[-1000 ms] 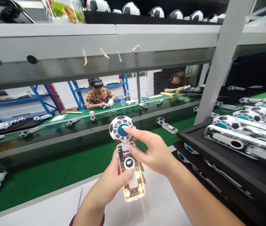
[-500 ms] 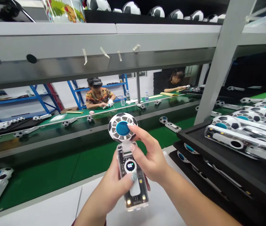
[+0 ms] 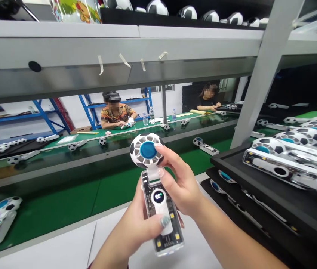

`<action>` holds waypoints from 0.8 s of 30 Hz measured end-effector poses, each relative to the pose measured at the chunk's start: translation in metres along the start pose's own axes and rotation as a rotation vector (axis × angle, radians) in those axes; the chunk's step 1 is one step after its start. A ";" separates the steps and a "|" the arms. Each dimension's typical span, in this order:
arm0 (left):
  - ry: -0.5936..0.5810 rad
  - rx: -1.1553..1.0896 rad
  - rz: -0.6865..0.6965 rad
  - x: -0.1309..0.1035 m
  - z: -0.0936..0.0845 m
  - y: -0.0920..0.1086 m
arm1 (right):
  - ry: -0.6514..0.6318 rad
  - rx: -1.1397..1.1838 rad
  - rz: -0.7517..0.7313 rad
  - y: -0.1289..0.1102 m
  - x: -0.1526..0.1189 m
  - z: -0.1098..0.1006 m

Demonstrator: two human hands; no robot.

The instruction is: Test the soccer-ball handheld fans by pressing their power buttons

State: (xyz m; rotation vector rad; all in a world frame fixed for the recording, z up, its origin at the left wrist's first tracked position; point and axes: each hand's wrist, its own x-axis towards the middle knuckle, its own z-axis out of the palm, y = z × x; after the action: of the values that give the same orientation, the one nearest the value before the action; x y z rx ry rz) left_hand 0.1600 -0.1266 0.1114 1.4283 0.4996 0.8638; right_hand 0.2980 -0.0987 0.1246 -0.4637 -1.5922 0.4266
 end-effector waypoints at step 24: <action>-0.029 -0.033 -0.052 -0.006 -0.007 0.002 | 0.003 -0.031 -0.049 -0.001 -0.002 0.001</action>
State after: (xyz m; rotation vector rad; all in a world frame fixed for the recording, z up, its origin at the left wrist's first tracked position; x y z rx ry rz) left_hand 0.1508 -0.1269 0.1116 1.3900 0.4958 0.8054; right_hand 0.2969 -0.1002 0.1233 -0.4479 -1.6057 0.3639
